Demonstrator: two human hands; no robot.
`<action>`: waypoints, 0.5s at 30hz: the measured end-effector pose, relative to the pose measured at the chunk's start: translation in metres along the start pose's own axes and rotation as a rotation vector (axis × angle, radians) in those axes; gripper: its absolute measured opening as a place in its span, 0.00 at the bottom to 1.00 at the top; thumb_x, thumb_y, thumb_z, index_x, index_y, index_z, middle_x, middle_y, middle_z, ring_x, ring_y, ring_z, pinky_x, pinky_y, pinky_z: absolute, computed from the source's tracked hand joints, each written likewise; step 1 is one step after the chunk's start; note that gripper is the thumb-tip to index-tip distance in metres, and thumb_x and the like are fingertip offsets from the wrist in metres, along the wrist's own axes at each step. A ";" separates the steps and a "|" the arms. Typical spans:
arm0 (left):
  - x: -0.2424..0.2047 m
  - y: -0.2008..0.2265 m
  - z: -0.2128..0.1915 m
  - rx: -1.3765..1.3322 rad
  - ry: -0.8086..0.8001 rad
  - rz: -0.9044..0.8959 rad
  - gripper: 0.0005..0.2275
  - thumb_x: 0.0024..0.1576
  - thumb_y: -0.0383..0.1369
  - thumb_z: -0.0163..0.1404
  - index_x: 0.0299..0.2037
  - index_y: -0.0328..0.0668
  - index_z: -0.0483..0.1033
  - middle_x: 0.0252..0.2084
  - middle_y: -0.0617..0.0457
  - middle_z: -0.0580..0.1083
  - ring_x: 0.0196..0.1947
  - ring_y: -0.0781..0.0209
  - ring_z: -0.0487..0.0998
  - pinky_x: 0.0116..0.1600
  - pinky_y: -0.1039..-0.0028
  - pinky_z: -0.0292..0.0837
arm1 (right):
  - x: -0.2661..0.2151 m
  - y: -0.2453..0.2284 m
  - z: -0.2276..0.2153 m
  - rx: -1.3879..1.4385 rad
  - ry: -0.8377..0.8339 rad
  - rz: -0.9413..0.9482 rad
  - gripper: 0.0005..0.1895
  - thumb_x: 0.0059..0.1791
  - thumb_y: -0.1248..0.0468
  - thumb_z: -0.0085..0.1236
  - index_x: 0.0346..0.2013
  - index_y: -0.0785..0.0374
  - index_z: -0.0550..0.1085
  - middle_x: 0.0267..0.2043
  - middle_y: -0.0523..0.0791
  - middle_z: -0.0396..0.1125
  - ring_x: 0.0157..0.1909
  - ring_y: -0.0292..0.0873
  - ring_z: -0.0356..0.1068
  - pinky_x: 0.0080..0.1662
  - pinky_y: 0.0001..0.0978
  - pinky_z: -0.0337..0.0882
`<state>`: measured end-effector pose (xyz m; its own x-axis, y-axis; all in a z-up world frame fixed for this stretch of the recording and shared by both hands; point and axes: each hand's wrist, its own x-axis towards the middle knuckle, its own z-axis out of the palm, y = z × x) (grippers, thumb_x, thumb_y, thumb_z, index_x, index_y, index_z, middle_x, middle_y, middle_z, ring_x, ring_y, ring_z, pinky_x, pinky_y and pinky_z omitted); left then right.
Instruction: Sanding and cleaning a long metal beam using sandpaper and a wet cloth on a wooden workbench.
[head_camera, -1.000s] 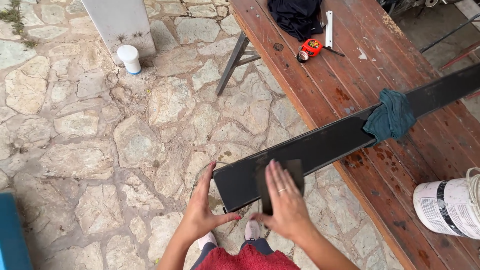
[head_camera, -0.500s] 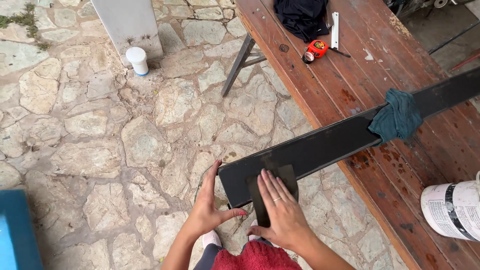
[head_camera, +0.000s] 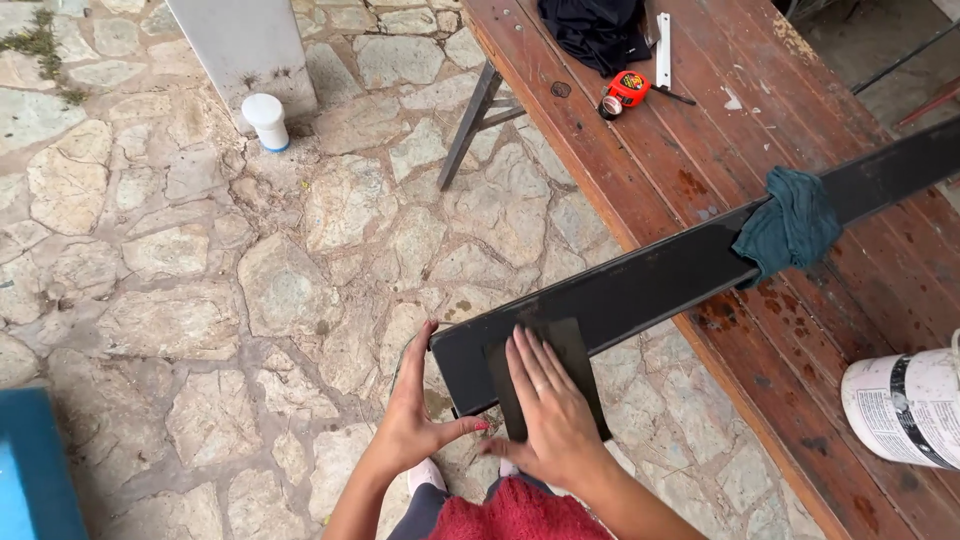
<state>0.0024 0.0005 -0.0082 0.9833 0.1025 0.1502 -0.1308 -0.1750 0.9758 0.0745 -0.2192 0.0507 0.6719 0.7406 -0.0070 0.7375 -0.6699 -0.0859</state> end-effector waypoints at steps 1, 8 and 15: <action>0.000 -0.001 -0.001 0.005 -0.002 -0.002 0.57 0.42 0.41 0.71 0.75 0.44 0.36 0.78 0.41 0.46 0.78 0.44 0.46 0.75 0.53 0.45 | -0.008 -0.010 -0.006 0.083 0.000 -0.083 0.63 0.46 0.21 0.21 0.76 0.72 0.43 0.81 0.57 0.38 0.81 0.53 0.39 0.76 0.45 0.39; 0.002 0.003 -0.003 0.007 0.007 0.013 0.55 0.44 0.44 0.68 0.75 0.42 0.37 0.79 0.40 0.45 0.78 0.44 0.45 0.76 0.51 0.42 | 0.014 0.003 0.004 -0.094 0.003 0.005 0.61 0.48 0.23 0.06 0.76 0.73 0.35 0.81 0.58 0.28 0.82 0.52 0.30 0.77 0.42 0.31; -0.005 0.007 0.003 -0.052 -0.017 -0.086 0.54 0.46 0.40 0.68 0.75 0.45 0.35 0.79 0.43 0.44 0.79 0.48 0.43 0.76 0.56 0.39 | 0.016 0.001 0.002 0.027 0.026 0.013 0.63 0.47 0.22 0.18 0.76 0.73 0.41 0.81 0.59 0.35 0.81 0.55 0.38 0.76 0.45 0.38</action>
<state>-0.0036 -0.0038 -0.0026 0.9932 0.0981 0.0633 -0.0519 -0.1153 0.9920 0.0860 -0.2076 0.0488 0.6831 0.7301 0.0174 0.7269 -0.6774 -0.1131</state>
